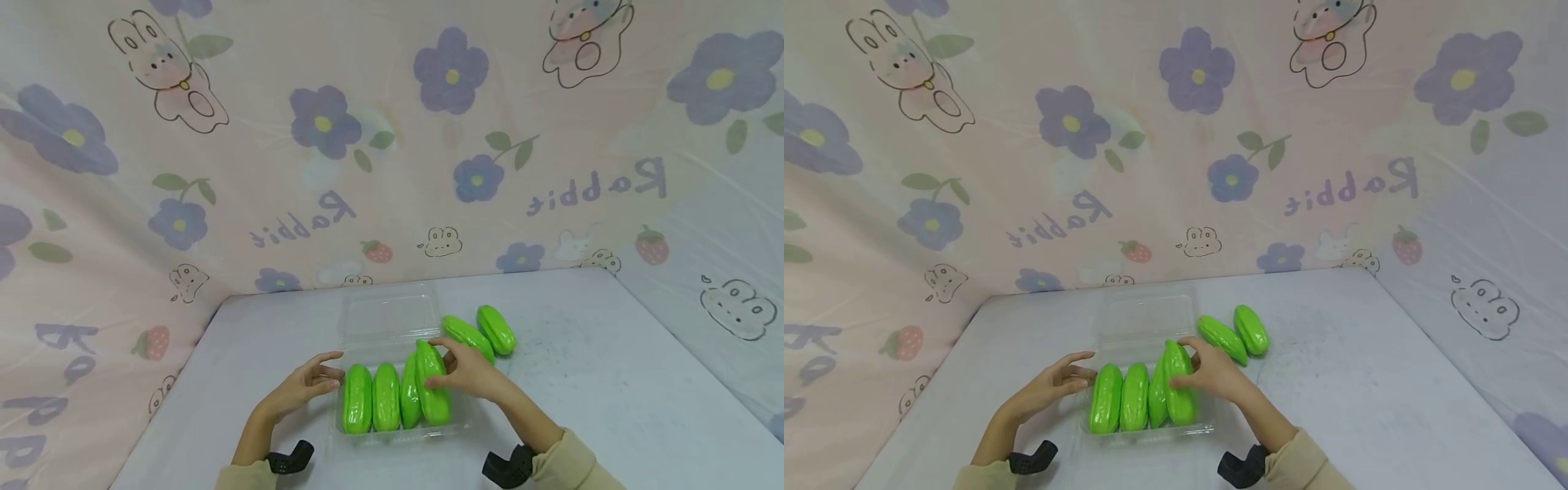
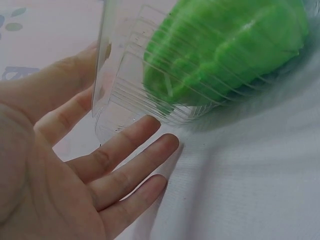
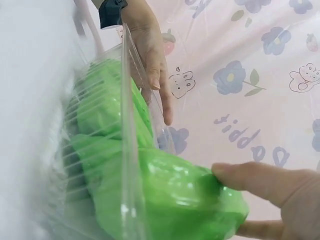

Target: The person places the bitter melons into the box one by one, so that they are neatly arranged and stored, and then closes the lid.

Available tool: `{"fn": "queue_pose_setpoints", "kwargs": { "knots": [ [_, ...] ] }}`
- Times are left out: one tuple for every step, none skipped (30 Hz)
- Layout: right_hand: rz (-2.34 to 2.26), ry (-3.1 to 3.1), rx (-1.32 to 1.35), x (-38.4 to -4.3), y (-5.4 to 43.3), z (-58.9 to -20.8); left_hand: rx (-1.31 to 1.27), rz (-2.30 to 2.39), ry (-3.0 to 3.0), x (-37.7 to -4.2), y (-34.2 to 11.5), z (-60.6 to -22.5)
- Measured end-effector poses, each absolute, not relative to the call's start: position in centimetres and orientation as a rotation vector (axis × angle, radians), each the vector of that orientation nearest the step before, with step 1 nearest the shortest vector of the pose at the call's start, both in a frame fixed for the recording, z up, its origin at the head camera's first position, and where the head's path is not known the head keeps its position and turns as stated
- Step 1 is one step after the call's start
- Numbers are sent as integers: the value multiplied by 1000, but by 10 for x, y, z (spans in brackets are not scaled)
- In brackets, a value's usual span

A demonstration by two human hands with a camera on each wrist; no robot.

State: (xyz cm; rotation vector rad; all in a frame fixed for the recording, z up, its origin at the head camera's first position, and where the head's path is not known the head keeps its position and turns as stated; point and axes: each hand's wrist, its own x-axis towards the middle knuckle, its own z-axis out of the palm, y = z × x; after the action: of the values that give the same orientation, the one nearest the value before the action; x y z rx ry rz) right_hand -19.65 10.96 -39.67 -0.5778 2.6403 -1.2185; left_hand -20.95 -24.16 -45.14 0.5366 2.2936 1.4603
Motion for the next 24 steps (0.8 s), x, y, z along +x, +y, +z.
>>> {"fn": "queue_pose_setpoints", "kwargs": {
  "knots": [
    [-1210, 2636, -576, -196, 110, -396, 540, 1461, 2292, -210, -242, -452],
    [-1207, 2632, -567, -196, 110, -394, 544, 1461, 2291, -210, -242, -452],
    [-1205, 2628, -560, -196, 110, -393, 545, 1461, 2291, -210, -242, -452],
    [-1200, 2628, -547, -195, 109, -393, 548, 1461, 2291, -210, -242, -452],
    [-1198, 2627, -538, -195, 109, -392, 550, 1459, 2293, -210, -242, -452],
    [-1198, 2627, -530, -194, 109, -391, 548, 1458, 2293, -210, -242, -452],
    [-1193, 2631, -523, -194, 108, -391, 547, 1457, 2295, -210, -242, -452],
    [-1189, 2637, -517, -193, 108, -390, 545, 1456, 2296, -210, -242, -452],
    [-1186, 2642, -510, -193, 108, -390, 544, 1454, 2297, -210, -241, -452],
    [-1184, 2648, -500, -192, 108, -390, 544, 1452, 2298, -210, -241, -452],
    [-1182, 2654, -495, -192, 108, -389, 544, 1451, 2300, -209, -241, -452],
    [-1175, 2666, -488, -192, 108, -389, 543, 1449, 2302, -209, -241, -452],
    [-1168, 2677, -480, -192, 108, -390, 544, 1448, 2303, -209, -241, -452],
    [-1165, 2687, -472, -192, 107, -390, 544, 1447, 2304, -209, -241, -452],
    [-1163, 2697, -463, -192, 107, -390, 544, 1448, 2303, -209, -241, -451],
    [-1161, 2706, -458, -192, 107, -391, 544, 1448, 2304, -209, -241, -451],
    [-1161, 2713, -448, -193, 107, -391, 543, 1449, 2304, -209, -241, -451],
    [-1161, 2720, -439, -193, 107, -392, 543, 1450, 2304, -209, -241, -451],
    [-1162, 2726, -428, -193, 107, -392, 542, 1450, 2304, -209, -241, -451],
    [-1165, 2730, -416, -194, 107, -393, 543, 1451, 2304, -209, -241, -452],
    [-1169, 2734, -404, -194, 107, -393, 544, 1451, 2304, -209, -241, -452],
    [-1172, 2739, -394, -194, 107, -394, 544, 1451, 2306, -209, -241, -452],
    [-1176, 2742, -384, -195, 107, -394, 545, 1451, 2307, -209, -241, -452],
    [-1173, 2750, -384, -195, 107, -395, 544, 1451, 2307, -209, -241, -452]
  ]
}}
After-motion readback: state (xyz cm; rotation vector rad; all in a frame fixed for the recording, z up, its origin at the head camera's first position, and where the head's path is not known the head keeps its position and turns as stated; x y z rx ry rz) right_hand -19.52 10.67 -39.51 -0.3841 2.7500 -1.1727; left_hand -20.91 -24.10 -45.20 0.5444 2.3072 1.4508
